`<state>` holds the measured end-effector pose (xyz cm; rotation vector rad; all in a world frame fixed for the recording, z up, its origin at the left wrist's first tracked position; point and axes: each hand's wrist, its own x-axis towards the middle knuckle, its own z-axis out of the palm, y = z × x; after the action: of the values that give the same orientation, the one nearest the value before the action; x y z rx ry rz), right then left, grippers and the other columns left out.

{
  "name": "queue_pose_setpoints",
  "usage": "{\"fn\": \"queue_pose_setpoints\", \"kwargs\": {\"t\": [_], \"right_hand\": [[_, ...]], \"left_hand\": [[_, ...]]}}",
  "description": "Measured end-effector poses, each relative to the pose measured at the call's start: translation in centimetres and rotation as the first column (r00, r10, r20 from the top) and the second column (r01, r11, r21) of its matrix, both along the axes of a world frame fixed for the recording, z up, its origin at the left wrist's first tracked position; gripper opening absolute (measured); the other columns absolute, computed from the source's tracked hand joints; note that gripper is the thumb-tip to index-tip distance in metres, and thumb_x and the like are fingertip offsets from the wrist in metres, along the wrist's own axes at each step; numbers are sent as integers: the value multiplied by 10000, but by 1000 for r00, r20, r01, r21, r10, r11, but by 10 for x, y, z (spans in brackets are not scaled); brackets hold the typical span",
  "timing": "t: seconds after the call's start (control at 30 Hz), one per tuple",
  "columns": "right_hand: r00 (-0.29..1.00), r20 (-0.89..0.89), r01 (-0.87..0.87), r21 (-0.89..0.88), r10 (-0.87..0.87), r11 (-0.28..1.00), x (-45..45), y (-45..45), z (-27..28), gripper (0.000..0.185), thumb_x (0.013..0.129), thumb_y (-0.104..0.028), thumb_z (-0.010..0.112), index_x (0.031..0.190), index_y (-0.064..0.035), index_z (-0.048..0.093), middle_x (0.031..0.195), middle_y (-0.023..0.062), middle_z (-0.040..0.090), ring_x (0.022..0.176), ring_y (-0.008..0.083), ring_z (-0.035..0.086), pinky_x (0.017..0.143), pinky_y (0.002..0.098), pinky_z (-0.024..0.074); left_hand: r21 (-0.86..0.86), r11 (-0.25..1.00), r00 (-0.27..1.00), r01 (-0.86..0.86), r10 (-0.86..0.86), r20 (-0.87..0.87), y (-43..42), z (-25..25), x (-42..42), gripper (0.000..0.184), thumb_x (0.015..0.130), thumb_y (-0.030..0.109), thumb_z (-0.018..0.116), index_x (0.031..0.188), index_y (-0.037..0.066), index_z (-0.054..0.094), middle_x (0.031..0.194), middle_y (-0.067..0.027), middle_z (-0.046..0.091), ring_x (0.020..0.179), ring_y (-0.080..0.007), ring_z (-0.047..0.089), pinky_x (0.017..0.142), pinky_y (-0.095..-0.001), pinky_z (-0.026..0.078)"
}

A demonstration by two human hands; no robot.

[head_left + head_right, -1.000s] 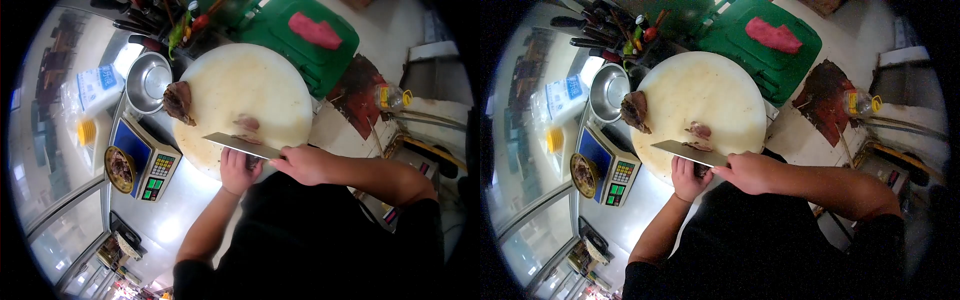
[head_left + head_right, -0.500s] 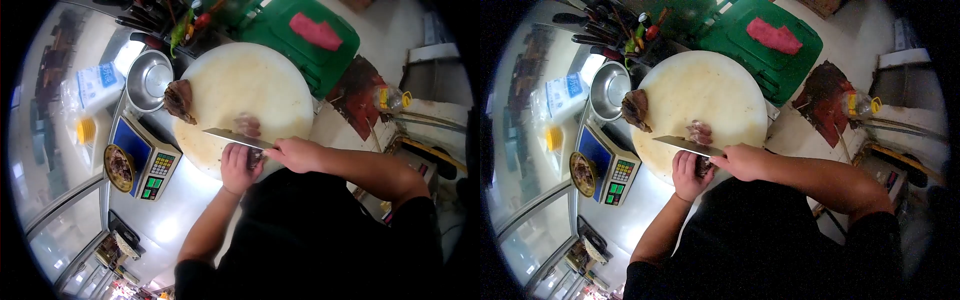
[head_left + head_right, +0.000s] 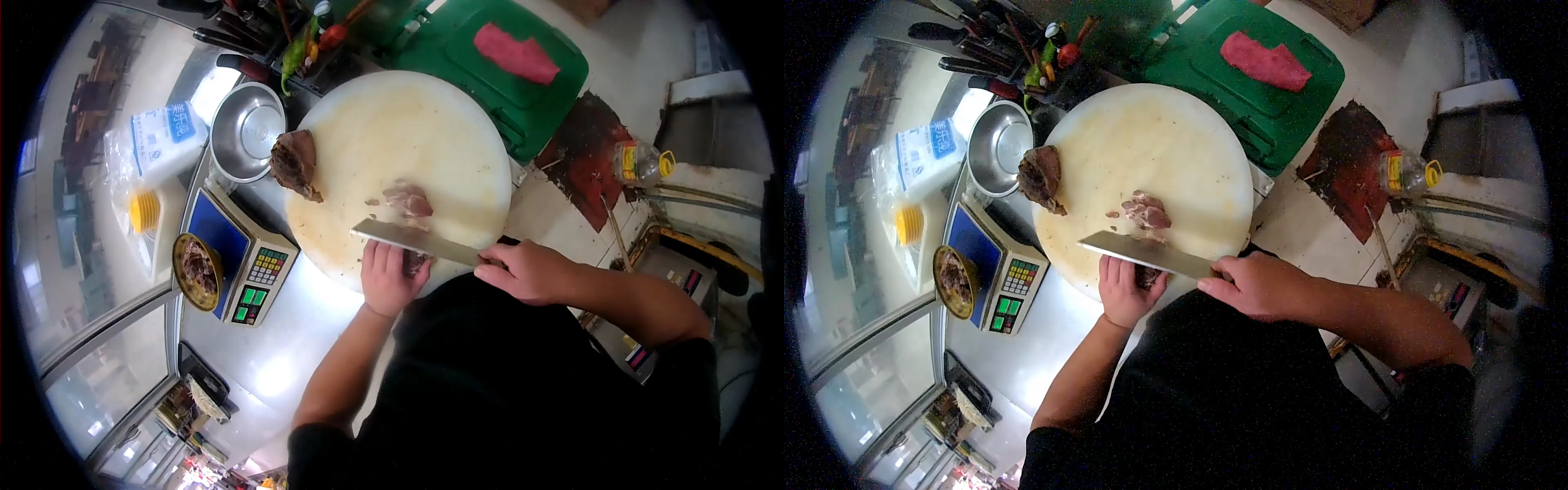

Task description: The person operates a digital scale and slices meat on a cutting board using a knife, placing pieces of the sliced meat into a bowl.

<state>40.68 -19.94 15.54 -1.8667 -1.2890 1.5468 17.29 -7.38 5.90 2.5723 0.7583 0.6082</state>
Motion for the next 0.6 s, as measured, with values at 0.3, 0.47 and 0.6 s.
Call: {"fn": "queue_pose_setpoints", "kwargs": {"t": [0.3,0.47,0.6], "right_hand": [[994,32,-98,-113,102,989,5,-2,22,453,993,-421,545,1019,25,622,816,242,683,769,420,681,718,491,526],[993,-8,-117,-109,116,987,5,12,16,477,1006,-417,524,984,48,628,809,261,674,775,423,679,721,482,528],[992,-30,-122,-67,120,990,-1,30,11,495,1010,-422,514,982,59,626,828,270,673,803,422,678,737,478,528]], "left_hand": [[10,1000,1000,-1,1,-27,-1,-3,-2,508,714,265,785,1135,24,634,1119,-187,623,1068,-422,582,966,-493,470],[9,1000,999,9,-9,-33,2,2,1,501,712,268,789,1122,23,635,1094,-177,629,1028,-405,589,937,-482,479],[1,1000,1000,21,-21,-14,4,3,2,498,702,262,796,1103,18,633,1067,-171,625,990,-395,587,908,-473,485]]}}
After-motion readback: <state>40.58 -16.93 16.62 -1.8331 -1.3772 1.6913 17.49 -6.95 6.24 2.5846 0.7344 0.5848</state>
